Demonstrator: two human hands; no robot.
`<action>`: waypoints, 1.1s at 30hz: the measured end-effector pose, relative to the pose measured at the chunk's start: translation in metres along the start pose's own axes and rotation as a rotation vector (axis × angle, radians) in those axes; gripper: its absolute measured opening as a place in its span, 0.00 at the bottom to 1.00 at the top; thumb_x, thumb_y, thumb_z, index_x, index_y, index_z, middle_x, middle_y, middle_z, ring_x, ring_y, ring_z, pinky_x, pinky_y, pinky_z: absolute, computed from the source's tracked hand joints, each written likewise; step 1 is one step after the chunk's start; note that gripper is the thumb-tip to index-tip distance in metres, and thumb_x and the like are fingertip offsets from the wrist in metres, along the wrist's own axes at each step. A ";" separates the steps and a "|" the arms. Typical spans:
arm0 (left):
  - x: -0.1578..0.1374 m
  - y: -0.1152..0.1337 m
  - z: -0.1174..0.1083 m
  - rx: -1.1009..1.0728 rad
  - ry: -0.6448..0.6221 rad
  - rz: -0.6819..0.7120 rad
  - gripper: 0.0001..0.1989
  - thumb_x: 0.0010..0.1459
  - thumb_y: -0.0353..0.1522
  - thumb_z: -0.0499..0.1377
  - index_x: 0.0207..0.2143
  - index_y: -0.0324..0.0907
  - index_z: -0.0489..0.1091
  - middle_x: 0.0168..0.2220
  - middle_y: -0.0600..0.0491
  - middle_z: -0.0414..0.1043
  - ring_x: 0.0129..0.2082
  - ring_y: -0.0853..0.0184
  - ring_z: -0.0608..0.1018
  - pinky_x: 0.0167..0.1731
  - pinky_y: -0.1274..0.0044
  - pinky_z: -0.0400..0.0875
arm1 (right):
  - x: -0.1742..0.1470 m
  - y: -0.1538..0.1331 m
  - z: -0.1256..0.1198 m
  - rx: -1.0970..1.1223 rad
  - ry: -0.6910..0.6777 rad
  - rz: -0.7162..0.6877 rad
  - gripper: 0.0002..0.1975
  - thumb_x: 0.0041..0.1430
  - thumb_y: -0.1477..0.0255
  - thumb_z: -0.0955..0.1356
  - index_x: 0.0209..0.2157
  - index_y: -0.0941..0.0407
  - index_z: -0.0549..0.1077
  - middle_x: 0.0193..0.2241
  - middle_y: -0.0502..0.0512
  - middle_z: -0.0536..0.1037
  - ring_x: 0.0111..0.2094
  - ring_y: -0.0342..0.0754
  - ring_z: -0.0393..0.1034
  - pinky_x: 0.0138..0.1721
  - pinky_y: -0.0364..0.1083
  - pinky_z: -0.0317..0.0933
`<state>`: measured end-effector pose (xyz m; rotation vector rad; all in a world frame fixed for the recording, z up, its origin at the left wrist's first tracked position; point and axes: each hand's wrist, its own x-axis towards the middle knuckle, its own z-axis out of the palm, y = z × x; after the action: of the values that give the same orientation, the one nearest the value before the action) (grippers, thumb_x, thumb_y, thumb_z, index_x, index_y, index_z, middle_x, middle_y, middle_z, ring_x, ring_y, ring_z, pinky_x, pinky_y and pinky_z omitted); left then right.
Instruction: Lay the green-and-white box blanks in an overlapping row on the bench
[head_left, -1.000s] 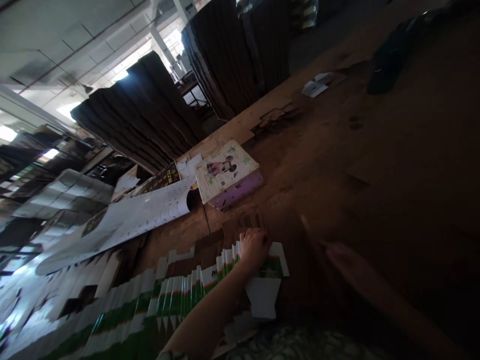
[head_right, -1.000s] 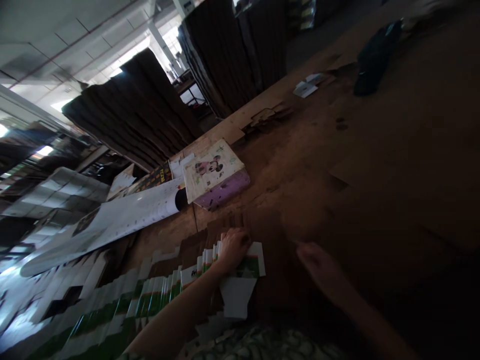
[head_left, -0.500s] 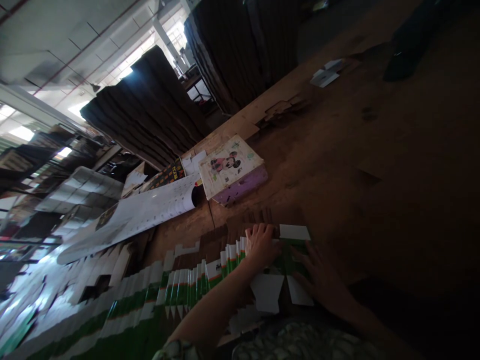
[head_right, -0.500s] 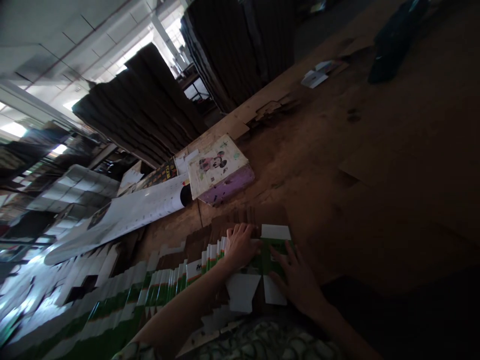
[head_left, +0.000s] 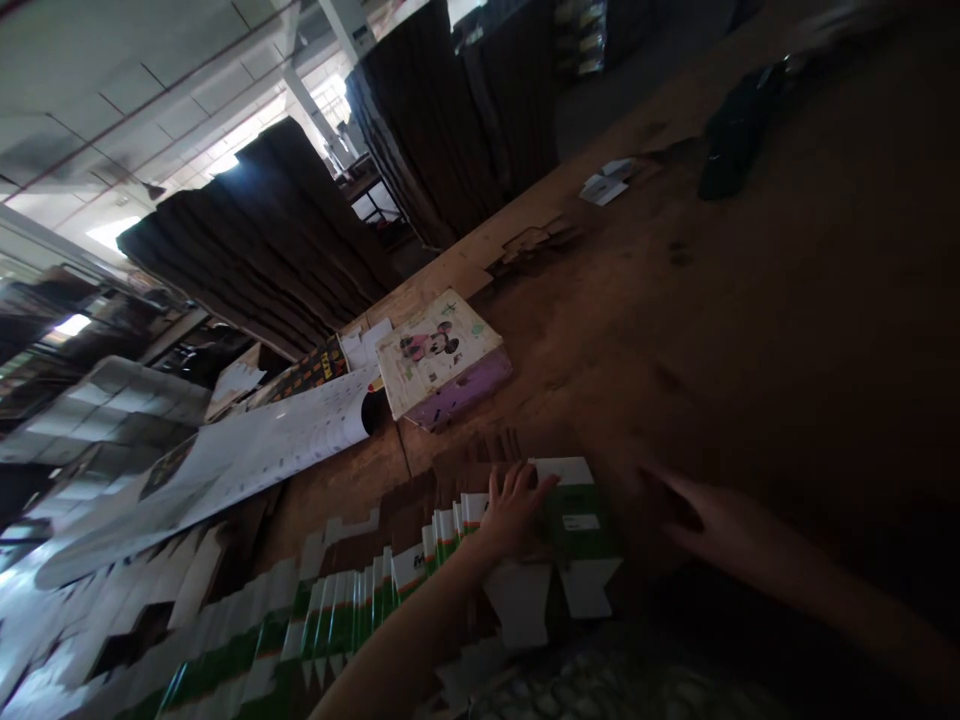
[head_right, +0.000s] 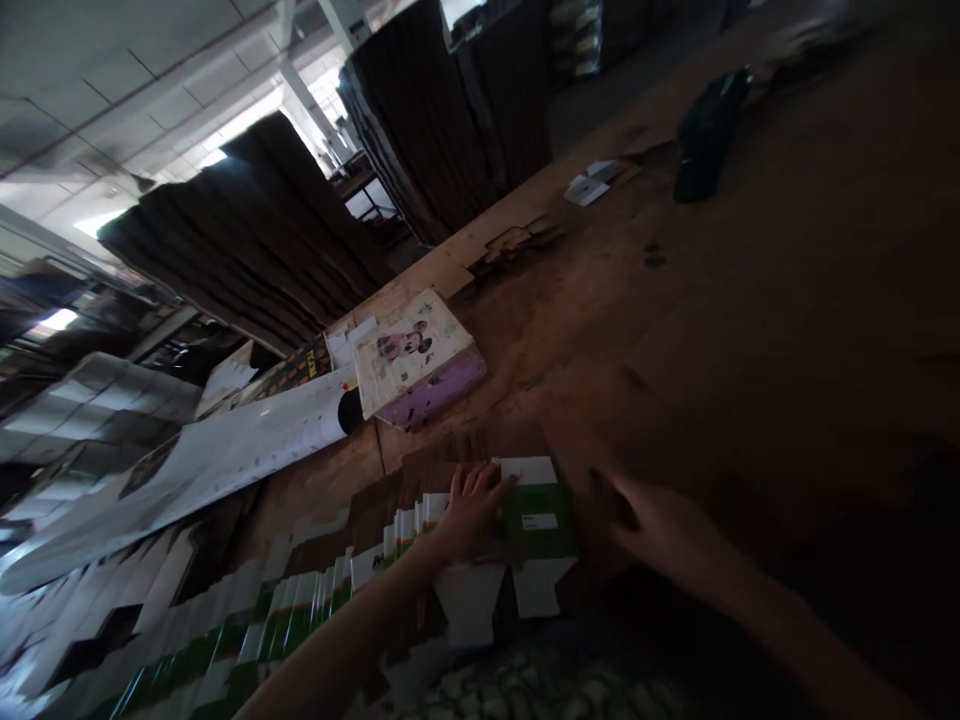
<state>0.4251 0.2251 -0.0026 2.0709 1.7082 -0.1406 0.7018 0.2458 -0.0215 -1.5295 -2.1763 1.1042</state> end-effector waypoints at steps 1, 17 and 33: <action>0.000 -0.003 -0.007 -0.068 0.029 -0.016 0.48 0.42 0.44 0.69 0.63 0.49 0.51 0.63 0.45 0.53 0.62 0.49 0.56 0.60 0.56 0.49 | 0.004 -0.033 -0.002 0.131 -0.039 -0.057 0.28 0.52 0.63 0.63 0.56 0.53 0.68 0.44 0.59 0.79 0.47 0.58 0.73 0.44 0.53 0.67; 0.013 -0.003 -0.014 -0.017 0.162 -0.302 0.08 0.60 0.33 0.57 0.34 0.47 0.76 0.38 0.54 0.75 0.45 0.62 0.71 0.44 0.71 0.60 | 0.002 0.039 0.027 0.200 0.112 0.157 0.29 0.60 0.51 0.55 0.47 0.53 0.75 0.40 0.63 0.80 0.41 0.60 0.76 0.41 0.57 0.70; 0.015 0.002 -0.002 0.083 0.208 -0.216 0.24 0.55 0.40 0.60 0.55 0.49 0.63 0.52 0.50 0.66 0.52 0.57 0.66 0.50 0.63 0.59 | 0.013 -0.004 0.122 -0.305 0.061 -0.246 0.29 0.59 0.51 0.61 0.59 0.46 0.66 0.61 0.64 0.63 0.63 0.67 0.50 0.57 0.66 0.52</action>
<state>0.4297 0.2388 -0.0060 2.0139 2.0832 -0.0658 0.6214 0.2038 -0.1036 -1.3350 -2.4953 0.6655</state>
